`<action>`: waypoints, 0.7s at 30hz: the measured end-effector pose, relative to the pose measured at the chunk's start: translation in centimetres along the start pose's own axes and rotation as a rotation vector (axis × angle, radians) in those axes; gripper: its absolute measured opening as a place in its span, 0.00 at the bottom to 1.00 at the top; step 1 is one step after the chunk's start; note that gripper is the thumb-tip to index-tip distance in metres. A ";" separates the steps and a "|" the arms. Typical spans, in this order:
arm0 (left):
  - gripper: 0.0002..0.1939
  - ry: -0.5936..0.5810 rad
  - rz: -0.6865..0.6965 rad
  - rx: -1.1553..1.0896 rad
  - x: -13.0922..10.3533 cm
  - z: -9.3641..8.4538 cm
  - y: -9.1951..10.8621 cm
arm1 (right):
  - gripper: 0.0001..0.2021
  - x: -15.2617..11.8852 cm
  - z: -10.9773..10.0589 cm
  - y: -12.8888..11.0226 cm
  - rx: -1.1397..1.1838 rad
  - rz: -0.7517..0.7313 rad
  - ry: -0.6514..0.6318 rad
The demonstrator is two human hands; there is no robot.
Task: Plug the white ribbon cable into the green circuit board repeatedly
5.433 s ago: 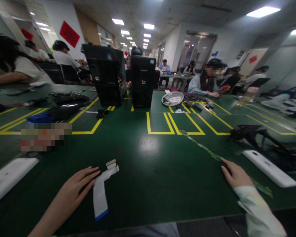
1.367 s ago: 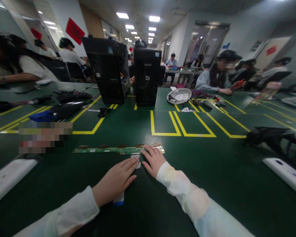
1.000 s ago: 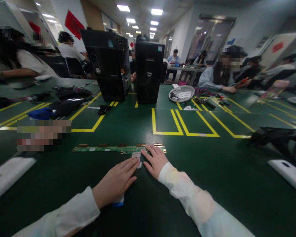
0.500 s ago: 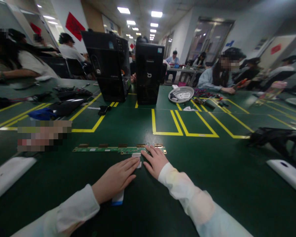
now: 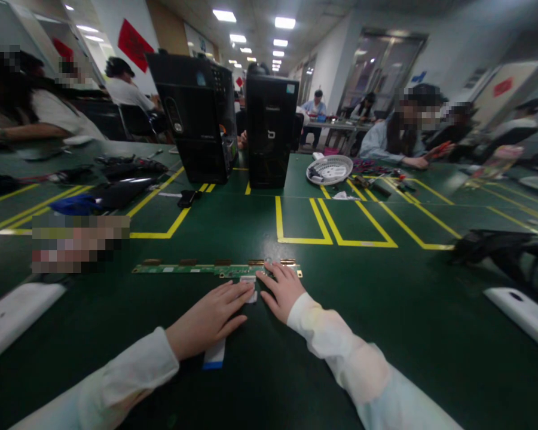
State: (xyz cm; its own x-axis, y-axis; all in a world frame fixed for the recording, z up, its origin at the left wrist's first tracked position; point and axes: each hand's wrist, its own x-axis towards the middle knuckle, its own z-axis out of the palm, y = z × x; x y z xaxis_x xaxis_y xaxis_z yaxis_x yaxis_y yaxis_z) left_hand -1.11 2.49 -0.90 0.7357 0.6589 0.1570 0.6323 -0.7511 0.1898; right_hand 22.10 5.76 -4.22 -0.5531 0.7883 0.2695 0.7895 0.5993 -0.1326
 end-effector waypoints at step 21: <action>0.29 -0.089 0.085 -0.059 0.1 -1.0 -1.7 | 0.25 -0.1 -0.4 0.3 0.016 -0.016 -0.026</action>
State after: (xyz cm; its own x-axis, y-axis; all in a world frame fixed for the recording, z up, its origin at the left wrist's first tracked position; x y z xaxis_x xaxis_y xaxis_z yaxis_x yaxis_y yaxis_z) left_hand -2.36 3.92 -0.26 0.8063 0.5847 0.0892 0.5532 -0.7989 0.2361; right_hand 22.49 5.74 -3.88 -0.5724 0.7819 0.2469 0.7763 0.6137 -0.1439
